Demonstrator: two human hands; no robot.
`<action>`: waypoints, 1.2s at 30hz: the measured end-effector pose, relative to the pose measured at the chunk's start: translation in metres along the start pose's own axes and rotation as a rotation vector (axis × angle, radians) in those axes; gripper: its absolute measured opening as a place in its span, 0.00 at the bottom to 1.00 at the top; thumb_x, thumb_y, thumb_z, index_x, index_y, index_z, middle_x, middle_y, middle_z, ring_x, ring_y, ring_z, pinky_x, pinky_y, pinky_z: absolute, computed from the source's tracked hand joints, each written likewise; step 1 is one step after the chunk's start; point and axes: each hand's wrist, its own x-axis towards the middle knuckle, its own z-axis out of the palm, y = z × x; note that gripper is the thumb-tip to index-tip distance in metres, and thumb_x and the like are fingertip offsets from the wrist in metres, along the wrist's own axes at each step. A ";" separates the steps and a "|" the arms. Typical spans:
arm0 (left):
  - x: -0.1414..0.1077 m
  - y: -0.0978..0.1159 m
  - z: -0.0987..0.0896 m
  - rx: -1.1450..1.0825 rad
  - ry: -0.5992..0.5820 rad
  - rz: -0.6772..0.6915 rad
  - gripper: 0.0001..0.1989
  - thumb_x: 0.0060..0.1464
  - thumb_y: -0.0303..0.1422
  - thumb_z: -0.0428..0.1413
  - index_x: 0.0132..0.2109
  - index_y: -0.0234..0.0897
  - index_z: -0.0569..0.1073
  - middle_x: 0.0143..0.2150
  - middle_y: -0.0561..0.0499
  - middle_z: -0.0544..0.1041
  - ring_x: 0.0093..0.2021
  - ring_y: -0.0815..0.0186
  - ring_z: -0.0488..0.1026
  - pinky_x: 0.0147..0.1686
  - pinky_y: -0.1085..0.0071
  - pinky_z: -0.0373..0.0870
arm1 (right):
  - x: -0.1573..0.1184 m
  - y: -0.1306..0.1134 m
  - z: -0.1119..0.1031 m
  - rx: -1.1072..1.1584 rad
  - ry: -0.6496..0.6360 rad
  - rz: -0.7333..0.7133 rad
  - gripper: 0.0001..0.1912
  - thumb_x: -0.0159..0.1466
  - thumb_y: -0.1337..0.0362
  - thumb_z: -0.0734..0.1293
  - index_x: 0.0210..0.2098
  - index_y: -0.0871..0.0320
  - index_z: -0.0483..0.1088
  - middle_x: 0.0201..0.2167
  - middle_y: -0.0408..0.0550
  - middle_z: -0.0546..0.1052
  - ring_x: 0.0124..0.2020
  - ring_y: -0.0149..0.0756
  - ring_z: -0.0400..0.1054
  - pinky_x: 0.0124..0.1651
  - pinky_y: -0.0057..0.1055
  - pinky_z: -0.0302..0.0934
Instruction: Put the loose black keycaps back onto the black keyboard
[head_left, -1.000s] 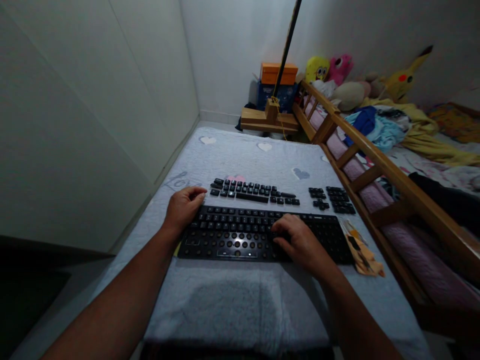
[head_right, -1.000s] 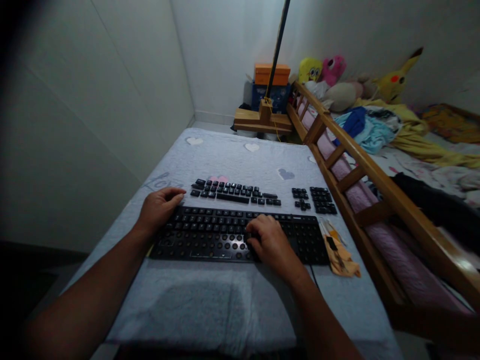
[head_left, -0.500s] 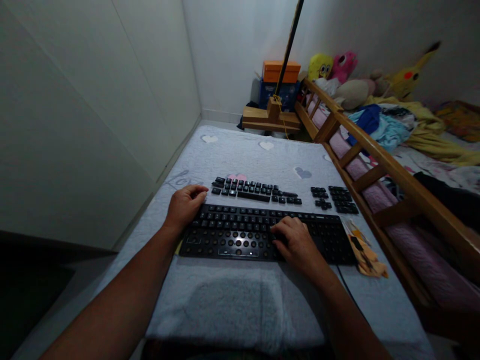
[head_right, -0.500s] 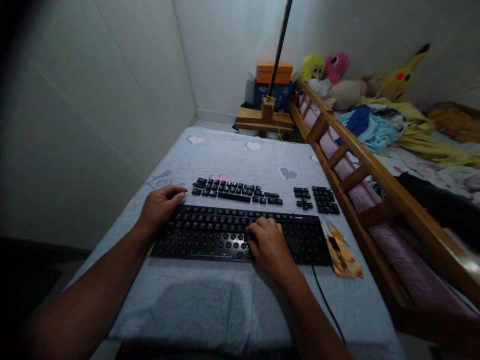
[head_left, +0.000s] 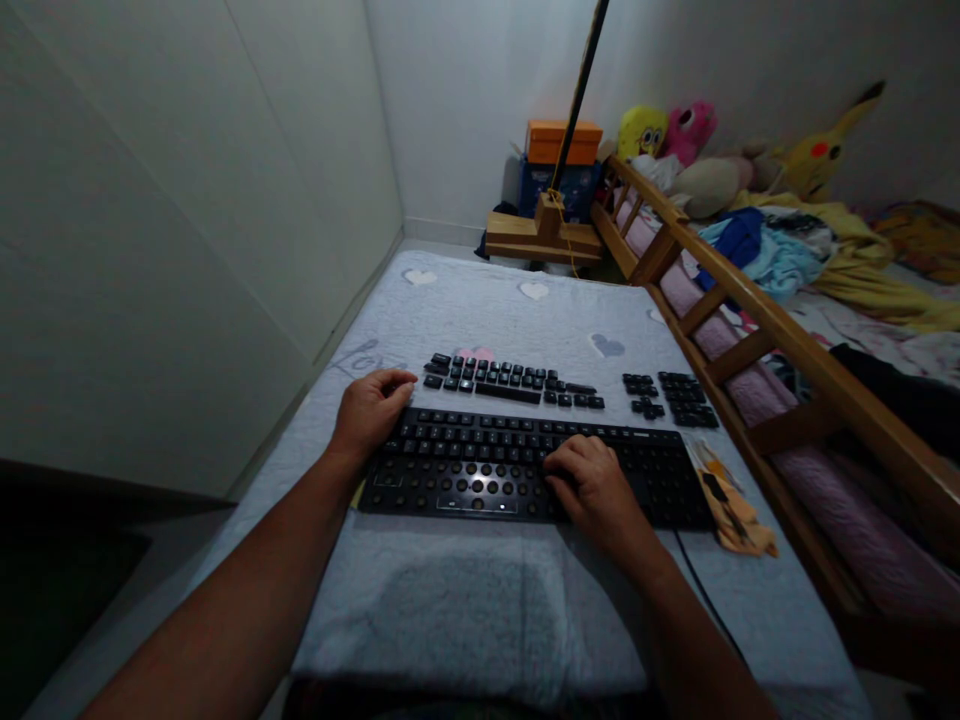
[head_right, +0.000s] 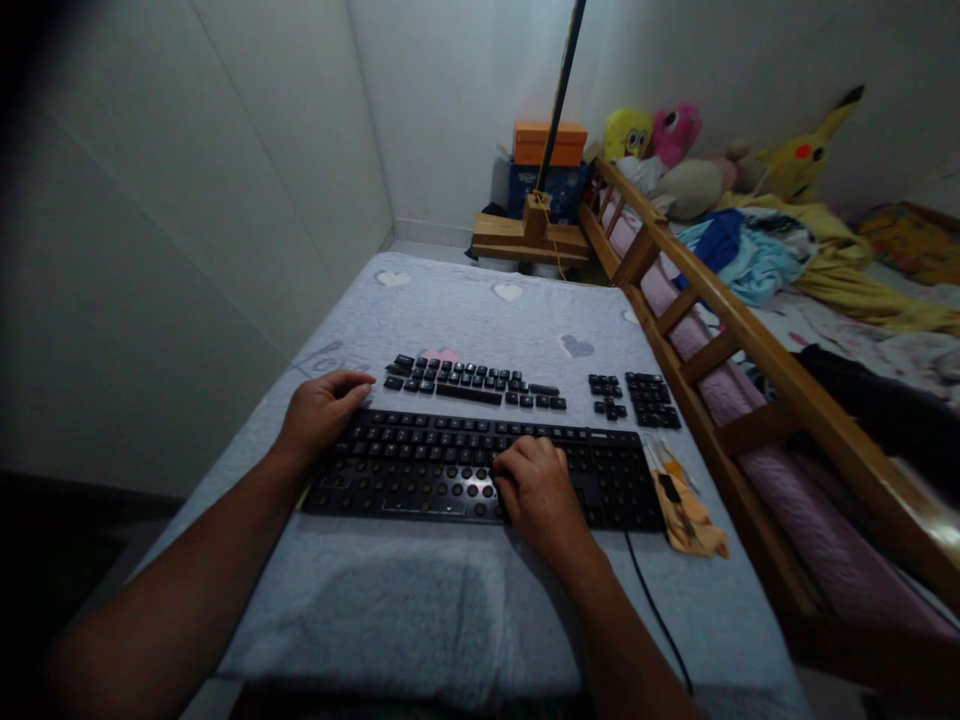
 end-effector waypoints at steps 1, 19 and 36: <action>0.000 0.000 0.000 0.001 0.001 -0.002 0.16 0.50 0.40 0.56 0.41 0.37 0.81 0.38 0.49 0.82 0.36 0.61 0.77 0.42 0.68 0.73 | 0.000 0.000 0.000 0.000 0.010 0.000 0.07 0.61 0.72 0.66 0.36 0.54 0.72 0.38 0.48 0.75 0.42 0.43 0.64 0.45 0.39 0.56; 0.000 0.001 0.000 -0.003 -0.009 -0.005 0.17 0.50 0.39 0.55 0.41 0.35 0.81 0.39 0.48 0.82 0.38 0.62 0.77 0.43 0.68 0.72 | -0.003 -0.003 0.007 -0.089 0.143 -0.133 0.07 0.61 0.76 0.67 0.33 0.57 0.69 0.37 0.49 0.74 0.41 0.42 0.63 0.44 0.38 0.58; 0.000 0.001 0.000 0.019 0.001 -0.002 0.16 0.49 0.39 0.56 0.40 0.36 0.81 0.38 0.49 0.82 0.37 0.62 0.77 0.41 0.69 0.72 | -0.005 0.003 0.008 0.035 0.085 -0.108 0.08 0.61 0.75 0.68 0.37 0.57 0.73 0.38 0.49 0.75 0.42 0.42 0.64 0.45 0.40 0.59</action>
